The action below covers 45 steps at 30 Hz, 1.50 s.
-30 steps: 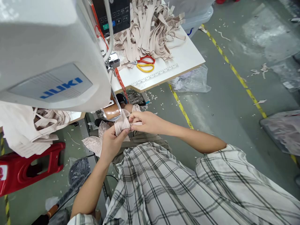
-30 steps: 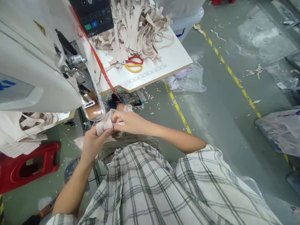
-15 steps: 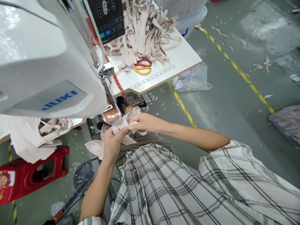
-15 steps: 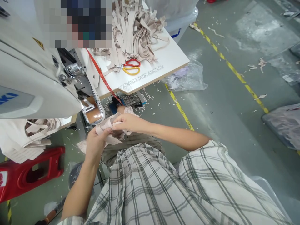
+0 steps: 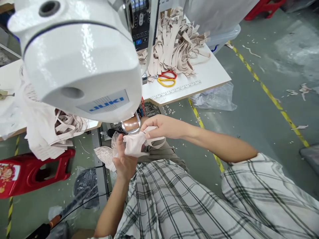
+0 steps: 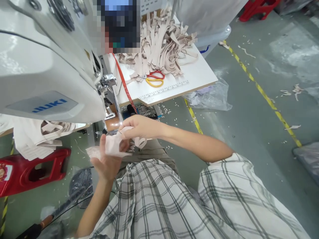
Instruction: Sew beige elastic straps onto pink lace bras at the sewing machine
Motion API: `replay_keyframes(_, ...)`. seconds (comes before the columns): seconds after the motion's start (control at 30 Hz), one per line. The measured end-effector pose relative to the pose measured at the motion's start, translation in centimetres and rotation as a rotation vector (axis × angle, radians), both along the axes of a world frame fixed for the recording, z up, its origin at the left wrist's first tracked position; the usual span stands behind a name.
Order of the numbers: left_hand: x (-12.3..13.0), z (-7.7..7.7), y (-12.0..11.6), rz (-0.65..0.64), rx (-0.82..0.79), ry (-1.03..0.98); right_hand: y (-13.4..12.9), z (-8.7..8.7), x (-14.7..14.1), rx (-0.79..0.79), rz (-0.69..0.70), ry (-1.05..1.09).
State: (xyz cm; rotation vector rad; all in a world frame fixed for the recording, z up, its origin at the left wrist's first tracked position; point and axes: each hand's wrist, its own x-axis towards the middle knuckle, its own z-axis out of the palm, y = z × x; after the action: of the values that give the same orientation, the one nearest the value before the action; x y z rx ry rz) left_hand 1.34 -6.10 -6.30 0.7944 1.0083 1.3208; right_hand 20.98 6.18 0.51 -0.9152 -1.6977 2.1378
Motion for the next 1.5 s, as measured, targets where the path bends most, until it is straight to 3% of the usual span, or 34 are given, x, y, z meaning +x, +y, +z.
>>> replay_keyframes(0.07, -0.3, 0.3, 0.3, -0.087, 0.174, 0.059, 1.5, 1.3, -0.6, 0.085, 0.154, 0.006)
replay_keyframes(0.13, -1.2, 0.9, 1.3, -0.015, 0.391, 0.25, 2.8, 2.4, -1.3, 0.319, 0.224, -0.104)
replay_keyframes(0.2, -2.7, 1.2, 2.8, 0.062, 0.591, 0.559, 3.7, 3.1, -2.1, 0.591, 0.196, -0.268)
replay_keyframes(0.27, -4.6, 0.9, 4.3, -0.01, 0.748, 0.93, 4.2, 3.5, -2.6, 0.769, 0.16, -0.389)
replay_keyframes(0.37, -7.0, -0.5, 6.1, -0.191, 0.901, 1.376, 4.3, 3.5, -3.0, 0.84, 0.182, -0.436)
replay_keyframes(0.47, -8.3, -1.6, 7.4, -0.247, 0.991, 1.586, 4.3, 3.4, -3.1, 0.833, 0.171, -0.427)
replay_keyframes(0.67, -7.5, -0.5, 8.4, -0.251, 1.071, 1.578, 4.4, 1.8, -2.4, 0.865, 0.133, -0.369)
replay_keyframes(0.83, -5.9, 0.9, 7.5, -0.214, 0.954, 1.535, 3.0, -2.2, -1.4, 1.122, -0.208, -0.184)
replay_keyframes(0.9, -5.4, 1.3, 7.1, -0.224, 0.902, 1.522, 2.5, -3.3, -1.2, 1.152, -0.292, -0.152)
replay_keyframes(1.17, -3.1, 2.2, 5.7, -0.152, 0.758, 1.573, 2.1, -3.0, -1.7, 1.035, -0.343, -0.164)
replay_keyframes(1.33, -2.0, 2.9, 4.6, -0.097, 0.692, 1.639, 1.2, -4.7, -1.4, 1.323, -0.379, -0.055)
replay_keyframes(1.5, -3.5, 2.9, 5.1, -0.205, 0.729, 1.6, 1.3, -5.5, -1.2, 1.51, -0.339, -0.137)
